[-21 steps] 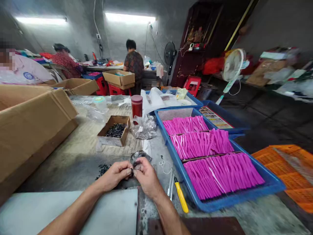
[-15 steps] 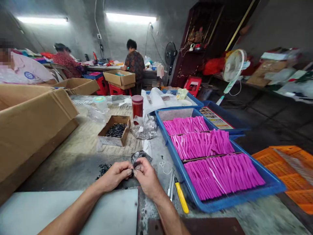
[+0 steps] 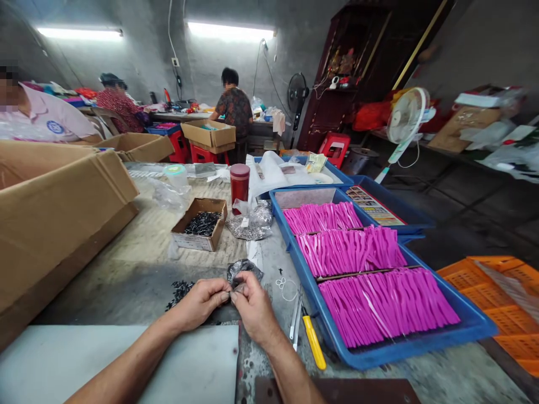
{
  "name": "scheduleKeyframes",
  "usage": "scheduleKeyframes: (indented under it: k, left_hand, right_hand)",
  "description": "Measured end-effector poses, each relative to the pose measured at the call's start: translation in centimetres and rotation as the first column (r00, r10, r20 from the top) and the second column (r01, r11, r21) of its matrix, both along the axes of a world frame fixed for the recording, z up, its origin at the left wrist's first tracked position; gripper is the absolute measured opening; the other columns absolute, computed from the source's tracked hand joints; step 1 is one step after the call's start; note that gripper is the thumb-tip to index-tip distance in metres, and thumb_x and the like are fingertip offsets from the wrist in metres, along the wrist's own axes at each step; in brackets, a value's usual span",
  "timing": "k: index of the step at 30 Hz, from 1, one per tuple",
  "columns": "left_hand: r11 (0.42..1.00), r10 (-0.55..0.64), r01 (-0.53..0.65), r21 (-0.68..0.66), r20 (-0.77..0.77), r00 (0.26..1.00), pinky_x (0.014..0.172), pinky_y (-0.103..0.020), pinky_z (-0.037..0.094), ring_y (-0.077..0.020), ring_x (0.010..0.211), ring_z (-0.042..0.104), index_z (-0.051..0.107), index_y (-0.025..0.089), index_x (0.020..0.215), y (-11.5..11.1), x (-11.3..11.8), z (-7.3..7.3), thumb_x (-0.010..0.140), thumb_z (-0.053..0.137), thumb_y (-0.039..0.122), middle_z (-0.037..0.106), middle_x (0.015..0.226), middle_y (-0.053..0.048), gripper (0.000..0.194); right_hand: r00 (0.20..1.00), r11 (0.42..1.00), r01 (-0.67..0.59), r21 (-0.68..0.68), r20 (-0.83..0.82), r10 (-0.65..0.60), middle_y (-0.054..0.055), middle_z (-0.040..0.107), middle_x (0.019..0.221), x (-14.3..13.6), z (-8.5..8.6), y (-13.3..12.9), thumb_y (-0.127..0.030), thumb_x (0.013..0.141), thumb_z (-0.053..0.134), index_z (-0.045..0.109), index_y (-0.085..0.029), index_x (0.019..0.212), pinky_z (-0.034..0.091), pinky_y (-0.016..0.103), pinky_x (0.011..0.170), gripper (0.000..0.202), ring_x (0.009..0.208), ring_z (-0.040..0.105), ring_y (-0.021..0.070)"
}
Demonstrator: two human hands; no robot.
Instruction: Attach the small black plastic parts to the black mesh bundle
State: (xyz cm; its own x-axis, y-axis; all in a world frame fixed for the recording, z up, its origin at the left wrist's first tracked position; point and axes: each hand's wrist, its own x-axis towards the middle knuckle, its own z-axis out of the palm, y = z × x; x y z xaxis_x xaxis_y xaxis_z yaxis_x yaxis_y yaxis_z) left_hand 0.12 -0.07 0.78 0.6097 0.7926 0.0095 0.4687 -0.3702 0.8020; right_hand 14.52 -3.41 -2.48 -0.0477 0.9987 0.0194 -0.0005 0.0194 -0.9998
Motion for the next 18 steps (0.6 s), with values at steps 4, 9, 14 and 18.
scheduleKeyframes:
  k: [4, 9, 14, 18]
  left_hand:
    - [0.999, 0.014, -0.012, -0.043, 0.034, 0.999, 0.054, -0.017, 0.033, -0.0093, 0.056, 0.040, 0.054, 0.014, 0.068, -0.05, 0.01, -0.12, 0.076, 0.041, 0.016, 0.046, 0.057, 0.004, 0.015]
    - [0.998, 0.036, -0.032, -0.061, 0.064, 0.997, 0.053, -0.016, 0.032, -0.0091, 0.056, 0.040, 0.053, 0.014, 0.067, -0.12, 0.05, -0.26, 0.076, 0.041, 0.016, 0.044, 0.058, 0.004, 0.015]
    - [0.994, 0.070, -0.061, -0.089, 0.097, 0.993, 0.051, -0.017, 0.032, -0.0089, 0.054, 0.039, 0.053, 0.014, 0.066, -0.48, 0.25, -0.50, 0.075, 0.042, 0.018, 0.043, 0.056, 0.004, 0.014]
    - [0.988, 0.127, -0.115, -0.099, 0.132, 0.983, 0.050, -0.017, 0.033, -0.0087, 0.052, 0.039, 0.053, 0.013, 0.066, -0.52, -0.06, 0.25, 0.074, 0.043, 0.020, 0.044, 0.053, 0.004, 0.015]
  right_hand:
    - [1.000, 1.000, 0.028, -0.010, -0.010, -0.028, -0.007, 0.040, 0.056, -0.03, -0.15, 0.10, -0.021, 0.069, 0.050, 0.046, -0.019, 0.094, 0.031, 0.020, 0.048, 0.026, 0.049, 0.037, 0.0090]
    - [0.999, 0.999, 0.042, -0.003, -0.009, -0.042, -0.006, 0.042, 0.054, 0.00, 0.02, 0.13, -0.023, 0.067, 0.052, 0.048, -0.018, 0.093, 0.032, 0.020, 0.048, 0.026, 0.049, 0.039, 0.0092]
    - [0.998, 0.998, 0.068, 0.009, 0.005, -0.068, -0.007, 0.042, 0.054, 0.02, -0.06, 0.10, -0.023, 0.068, 0.054, 0.048, -0.018, 0.096, 0.033, 0.020, 0.048, 0.029, 0.049, 0.041, 0.0093]
    - [0.989, 0.991, 0.136, -0.001, -0.064, -0.136, -0.006, 0.047, 0.052, -0.01, -0.07, 0.31, -0.026, 0.066, 0.057, 0.047, -0.016, 0.100, 0.037, 0.021, 0.048, 0.037, 0.049, 0.045, 0.0108]
